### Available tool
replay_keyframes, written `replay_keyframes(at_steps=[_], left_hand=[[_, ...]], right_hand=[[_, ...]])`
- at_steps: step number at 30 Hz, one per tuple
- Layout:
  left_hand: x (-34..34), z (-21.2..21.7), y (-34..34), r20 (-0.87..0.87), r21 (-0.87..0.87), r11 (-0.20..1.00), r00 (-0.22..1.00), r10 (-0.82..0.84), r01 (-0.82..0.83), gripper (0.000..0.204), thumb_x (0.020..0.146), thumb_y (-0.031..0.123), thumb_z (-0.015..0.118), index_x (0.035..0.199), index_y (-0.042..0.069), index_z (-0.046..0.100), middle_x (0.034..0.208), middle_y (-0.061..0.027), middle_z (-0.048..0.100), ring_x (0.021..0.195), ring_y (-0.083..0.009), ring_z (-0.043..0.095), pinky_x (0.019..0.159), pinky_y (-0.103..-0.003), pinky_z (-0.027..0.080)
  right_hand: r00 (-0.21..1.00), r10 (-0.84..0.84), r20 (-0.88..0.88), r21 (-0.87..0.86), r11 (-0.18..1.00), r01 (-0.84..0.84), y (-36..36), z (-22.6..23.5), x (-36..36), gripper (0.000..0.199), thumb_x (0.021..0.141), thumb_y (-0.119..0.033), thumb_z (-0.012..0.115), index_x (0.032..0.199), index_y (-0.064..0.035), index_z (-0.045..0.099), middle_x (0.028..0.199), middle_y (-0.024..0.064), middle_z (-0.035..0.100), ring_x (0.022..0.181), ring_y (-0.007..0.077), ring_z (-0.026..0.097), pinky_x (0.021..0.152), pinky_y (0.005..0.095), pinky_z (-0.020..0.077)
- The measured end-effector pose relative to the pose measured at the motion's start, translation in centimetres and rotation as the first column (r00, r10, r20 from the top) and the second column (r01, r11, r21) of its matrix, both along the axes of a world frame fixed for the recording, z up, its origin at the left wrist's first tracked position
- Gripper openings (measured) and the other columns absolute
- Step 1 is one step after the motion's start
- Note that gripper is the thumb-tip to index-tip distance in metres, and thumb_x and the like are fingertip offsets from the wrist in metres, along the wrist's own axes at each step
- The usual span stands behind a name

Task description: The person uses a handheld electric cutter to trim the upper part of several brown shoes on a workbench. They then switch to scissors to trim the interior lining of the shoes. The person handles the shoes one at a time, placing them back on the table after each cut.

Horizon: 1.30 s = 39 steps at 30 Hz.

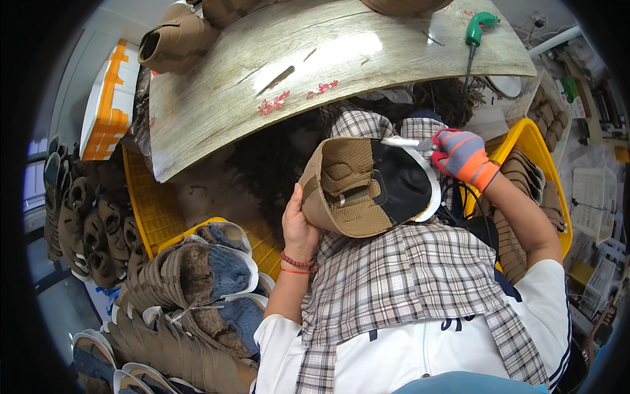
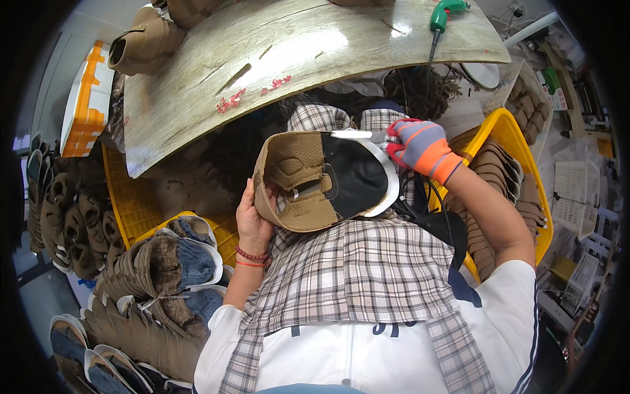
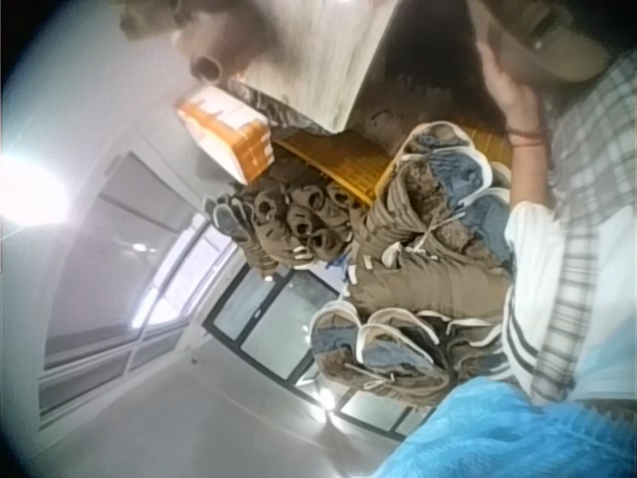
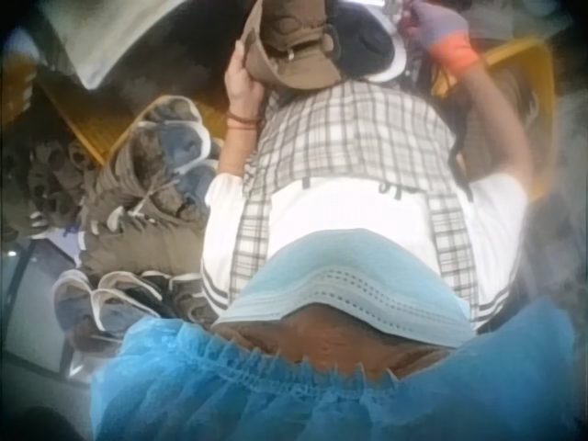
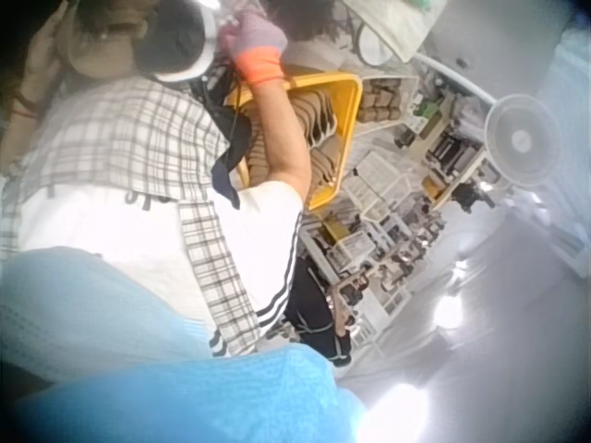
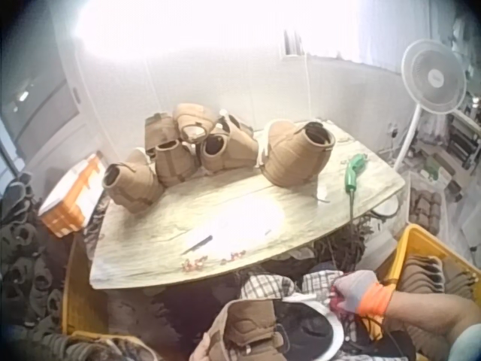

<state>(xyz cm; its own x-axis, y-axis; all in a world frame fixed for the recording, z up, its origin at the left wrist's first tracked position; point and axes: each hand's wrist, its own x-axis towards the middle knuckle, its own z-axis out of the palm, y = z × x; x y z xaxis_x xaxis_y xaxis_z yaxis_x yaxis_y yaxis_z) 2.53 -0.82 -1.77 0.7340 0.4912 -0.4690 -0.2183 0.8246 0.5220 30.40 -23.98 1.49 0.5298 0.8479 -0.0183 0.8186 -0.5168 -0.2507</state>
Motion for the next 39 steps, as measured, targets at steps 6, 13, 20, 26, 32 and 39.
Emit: replay_keyframes(at_steps=[6, 13, 20, 26, 32, 39], left_hand=[[0.0, 0.3, 0.1, -0.027, -0.011, 1.000, 0.999, -0.023, 0.022, 0.038, 0.102, 0.030, 0.044, 0.124, 0.001, 0.055, 0.118, -0.0095, 0.062, 0.111, -0.0211, 0.055, 0.102, -0.036, 0.040], [-0.3, 0.2, -0.1, 0.019, 0.029, 0.999, 0.999, -0.034, 0.033, 0.040, 0.103, 0.029, 0.041, 0.125, -0.002, 0.053, 0.117, -0.0100, 0.061, 0.106, -0.0201, 0.058, 0.096, -0.034, 0.046], [-0.6, -0.2, 0.0, 0.040, 0.026, 0.999, 0.998, -0.046, 0.045, 0.041, 0.103, 0.028, 0.040, 0.127, -0.004, 0.051, 0.124, -0.0115, 0.059, 0.110, -0.0208, 0.058, 0.097, -0.034, 0.046], [-0.7, -0.1, 0.2, 0.024, 0.038, 0.998, 0.998, -0.059, 0.058, 0.041, 0.103, 0.027, 0.040, 0.127, -0.003, 0.052, 0.124, -0.0111, 0.059, 0.110, -0.0204, 0.058, 0.098, -0.034, 0.046], [-0.6, 0.8, 0.1, 0.013, 0.089, 0.995, 0.999, -0.043, 0.042, 0.038, 0.101, 0.030, 0.045, 0.125, 0.001, 0.054, 0.120, -0.0114, 0.062, 0.108, -0.0205, 0.059, 0.097, -0.039, 0.046], [-3.7, 1.1, 3.2, -0.170, 0.077, 0.914, 0.909, -0.381, 0.397, 0.041, 0.101, 0.032, 0.045, 0.125, 0.001, 0.053, 0.125, -0.0220, 0.056, 0.109, -0.0325, 0.058, 0.095, -0.051, 0.047]], right_hand=[[0.914, 0.391, -0.104, 0.101, 0.919, -0.382, 2.1, 3.3, -2.1, 0.024, 0.069, -0.026, 0.075, 0.086, -0.0113, 0.067, 0.077, 0.0102, 0.066, 0.072, 0.0304, 0.064, 0.068, 0.0390, 0.0515], [0.844, -0.303, -0.442, 0.009, 0.940, 0.342, -1.2, -5.7, 1.2, 0.037, 0.087, -0.036, 0.062, 0.106, -0.0046, 0.063, 0.089, 0.0162, 0.068, 0.080, 0.0308, 0.066, 0.069, 0.0362, 0.0510], [0.933, 0.331, 0.142, -0.034, 0.944, -0.330, 0.9, 2.2, -1.9, 0.039, 0.062, -0.029, 0.078, 0.093, -0.0121, 0.061, 0.092, 0.0083, 0.059, 0.089, 0.0296, 0.057, 0.080, 0.0395, 0.0438], [0.885, 0.405, 0.228, 0.033, 0.905, -0.423, 1.6, 1.0, -0.7, 0.037, 0.061, -0.028, 0.079, 0.089, -0.0110, 0.061, 0.089, 0.0065, 0.060, 0.085, 0.0277, 0.059, 0.074, 0.0386, 0.0458], [0.994, 0.083, -0.070, 0.153, 0.986, -0.071, -0.1, 1.5, -0.2, 0.032, 0.067, -0.023, 0.077, 0.091, -0.0081, 0.062, 0.090, 0.0092, 0.062, 0.085, 0.0328, 0.059, 0.076, 0.0404, 0.0480], [0.930, 0.273, -0.247, 0.009, 0.960, -0.280, 3.0, 4.5, -6.0, 0.031, 0.071, -0.027, 0.072, 0.094, -0.0072, 0.066, 0.086, 0.0100, 0.066, 0.084, 0.0307, 0.063, 0.079, 0.0386, 0.0477]])
